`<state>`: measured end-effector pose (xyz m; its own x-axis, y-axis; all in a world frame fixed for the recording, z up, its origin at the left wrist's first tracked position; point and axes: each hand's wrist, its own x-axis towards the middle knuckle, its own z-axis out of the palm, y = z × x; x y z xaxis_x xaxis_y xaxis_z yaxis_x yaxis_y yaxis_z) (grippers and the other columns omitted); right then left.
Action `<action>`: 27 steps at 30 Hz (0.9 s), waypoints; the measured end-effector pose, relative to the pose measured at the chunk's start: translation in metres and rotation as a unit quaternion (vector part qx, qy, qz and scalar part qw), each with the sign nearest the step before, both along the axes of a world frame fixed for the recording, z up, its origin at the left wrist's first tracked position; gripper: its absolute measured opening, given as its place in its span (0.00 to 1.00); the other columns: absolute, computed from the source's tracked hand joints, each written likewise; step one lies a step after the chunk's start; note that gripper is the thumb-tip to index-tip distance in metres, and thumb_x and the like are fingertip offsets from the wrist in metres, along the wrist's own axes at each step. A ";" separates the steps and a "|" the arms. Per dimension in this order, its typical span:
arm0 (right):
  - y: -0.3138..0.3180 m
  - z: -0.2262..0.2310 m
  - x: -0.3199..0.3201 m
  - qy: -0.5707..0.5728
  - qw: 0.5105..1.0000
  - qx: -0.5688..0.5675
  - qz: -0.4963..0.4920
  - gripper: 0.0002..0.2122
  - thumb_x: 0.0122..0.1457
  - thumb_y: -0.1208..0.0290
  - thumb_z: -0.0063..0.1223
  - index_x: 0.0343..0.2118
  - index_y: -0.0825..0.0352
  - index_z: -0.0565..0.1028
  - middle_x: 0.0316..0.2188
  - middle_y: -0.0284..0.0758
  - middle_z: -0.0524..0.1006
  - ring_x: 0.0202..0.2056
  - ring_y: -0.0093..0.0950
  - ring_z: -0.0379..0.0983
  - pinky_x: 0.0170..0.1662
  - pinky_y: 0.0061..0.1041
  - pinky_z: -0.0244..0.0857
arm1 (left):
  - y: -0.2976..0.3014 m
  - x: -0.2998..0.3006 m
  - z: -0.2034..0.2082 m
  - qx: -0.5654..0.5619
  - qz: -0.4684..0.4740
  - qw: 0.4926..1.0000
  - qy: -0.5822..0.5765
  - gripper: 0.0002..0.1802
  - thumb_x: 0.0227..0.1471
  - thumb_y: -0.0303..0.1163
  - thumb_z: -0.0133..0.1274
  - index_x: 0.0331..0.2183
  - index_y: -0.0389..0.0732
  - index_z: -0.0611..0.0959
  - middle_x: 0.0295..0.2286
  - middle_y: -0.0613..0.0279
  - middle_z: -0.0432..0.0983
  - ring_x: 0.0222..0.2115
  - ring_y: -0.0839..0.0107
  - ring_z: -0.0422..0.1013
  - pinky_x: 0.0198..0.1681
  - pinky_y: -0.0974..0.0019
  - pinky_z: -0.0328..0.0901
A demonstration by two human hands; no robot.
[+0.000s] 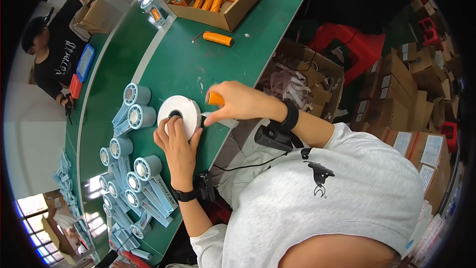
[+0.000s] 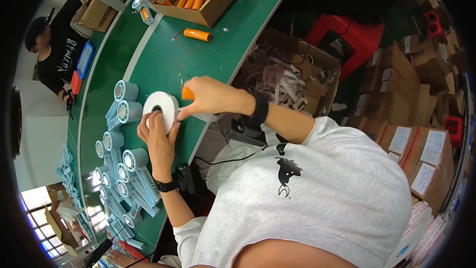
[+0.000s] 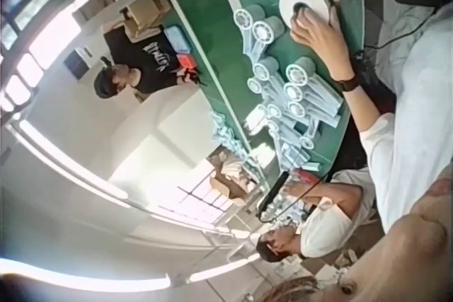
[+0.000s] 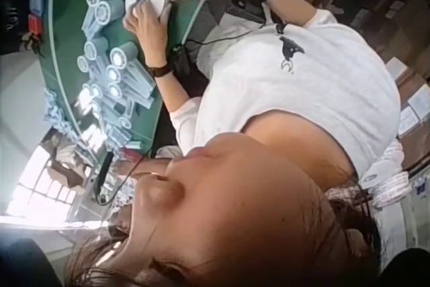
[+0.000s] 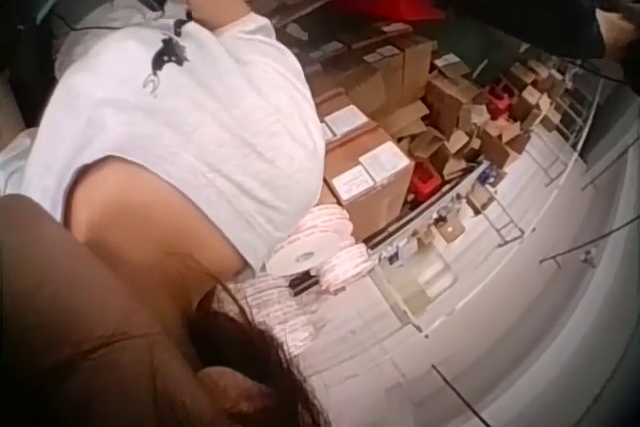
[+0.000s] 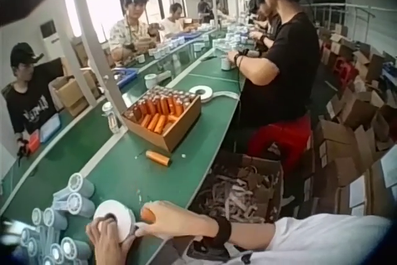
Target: Apply adhesive tape to small orange cylinders and assemble them into blue circular housing components on a production line.
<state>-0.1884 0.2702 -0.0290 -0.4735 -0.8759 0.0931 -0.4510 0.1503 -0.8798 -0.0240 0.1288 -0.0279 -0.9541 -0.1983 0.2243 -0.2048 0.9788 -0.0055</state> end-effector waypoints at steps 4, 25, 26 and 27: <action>-0.008 0.006 0.015 -0.152 0.983 -0.102 0.008 0.11 0.46 0.69 0.58 0.23 0.72 0.71 0.18 0.39 0.72 0.21 0.34 0.68 0.28 0.26 0.62 | 0.002 -0.005 0.008 0.072 0.026 0.991 0.112 0.33 0.37 0.38 0.61 0.43 0.33 0.67 0.42 0.49 0.64 0.47 0.54 0.56 0.52 0.54 0.46; -0.083 0.051 0.005 -0.130 0.970 -0.180 0.098 0.13 0.55 0.69 0.49 0.39 0.74 0.72 0.28 0.34 0.75 0.28 0.18 0.67 0.32 0.17 0.62 | -0.016 0.009 0.029 -0.061 0.069 0.981 0.169 0.30 0.30 0.21 0.55 0.42 0.31 0.67 0.37 0.52 0.68 0.45 0.60 0.63 0.54 0.49 0.40; -0.083 0.045 0.003 -0.168 0.963 -0.186 0.102 0.13 0.54 0.70 0.50 0.39 0.74 0.73 0.28 0.34 0.75 0.28 0.18 0.67 0.32 0.17 0.62 | -0.016 0.009 0.036 -0.069 0.065 0.985 0.145 0.30 0.29 0.20 0.54 0.42 0.31 0.68 0.37 0.52 0.69 0.45 0.61 0.63 0.54 0.49 0.40; -0.083 0.043 0.003 -0.207 0.953 -0.191 0.108 0.13 0.54 0.70 0.51 0.39 0.74 0.73 0.28 0.34 0.75 0.28 0.18 0.67 0.32 0.17 0.62 | -0.016 0.010 0.040 -0.078 0.062 0.988 0.119 0.30 0.28 0.19 0.53 0.41 0.32 0.68 0.36 0.52 0.69 0.45 0.61 0.63 0.54 0.48 0.40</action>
<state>-0.1851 0.1869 0.0138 -0.3522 -0.8962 0.2697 -0.0380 -0.2742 -0.9609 -0.0139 0.1127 0.0123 -0.8409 -0.2557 0.4769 -0.3364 0.9374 -0.0905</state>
